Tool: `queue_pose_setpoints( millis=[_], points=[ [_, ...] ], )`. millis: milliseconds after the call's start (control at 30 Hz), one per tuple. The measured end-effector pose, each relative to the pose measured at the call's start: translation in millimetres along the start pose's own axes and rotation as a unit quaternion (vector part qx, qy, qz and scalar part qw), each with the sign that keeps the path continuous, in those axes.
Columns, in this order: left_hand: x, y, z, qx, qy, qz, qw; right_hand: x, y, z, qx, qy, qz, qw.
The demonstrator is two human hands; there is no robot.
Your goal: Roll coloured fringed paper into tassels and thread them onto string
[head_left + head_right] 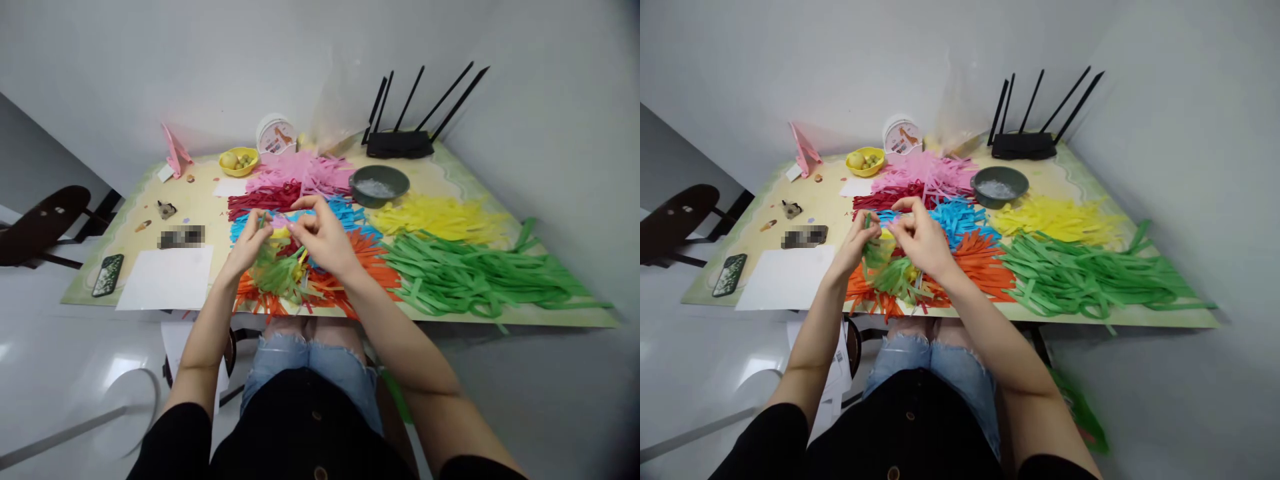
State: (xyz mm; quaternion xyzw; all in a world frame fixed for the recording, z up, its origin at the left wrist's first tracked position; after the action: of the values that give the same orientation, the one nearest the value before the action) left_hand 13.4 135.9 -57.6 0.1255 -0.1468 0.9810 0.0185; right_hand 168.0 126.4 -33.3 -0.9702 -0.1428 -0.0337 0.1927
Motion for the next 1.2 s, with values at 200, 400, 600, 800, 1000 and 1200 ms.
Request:
queue_pose_setpoints(
  millis=[200, 400, 600, 800, 1000, 1200],
  points=[
    [-5.3, 14, 20, -0.019, 0.003, -0.032, 0.999, -21, 5, -5, -0.006, 0.009, -0.049, 0.999],
    [-16.5, 19, 33, -0.05, -0.038, -0.057, 0.996, -21, 6, -7, -0.016, -0.007, -0.06, 0.998],
    [-19.2, 19, 33, -0.055, -0.067, -0.07, 0.994, -18, 8, -11, -0.01, -0.004, -0.059, 0.998],
    [-22.5, 20, 40, -0.052, -0.125, -0.08, 0.988, -14, 7, -10, -0.027, 0.014, -0.062, 0.998],
    [-29.7, 20, 48, -0.078, -0.178, -0.101, 0.976, -12, 5, -1, -0.037, 0.009, -0.07, 0.997],
    [-41.8, 23, 55, -0.128, -0.233, -0.14, 0.954, -8, -1, 12, -0.052, -0.019, -0.066, 0.996]
  ],
)
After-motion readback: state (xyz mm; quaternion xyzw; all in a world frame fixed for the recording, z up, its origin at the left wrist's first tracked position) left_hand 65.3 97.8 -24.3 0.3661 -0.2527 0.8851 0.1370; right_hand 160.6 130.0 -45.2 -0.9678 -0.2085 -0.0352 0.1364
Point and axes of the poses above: each hand's wrist, its own y-axis away from the middle knuckle, its own x-axis out of the back of the hand, z = x × y, the point moved 9 cm from there along -y, towards the middle knuckle, and after that the axes turned 4 degrees about y, right-handed, at the moved point
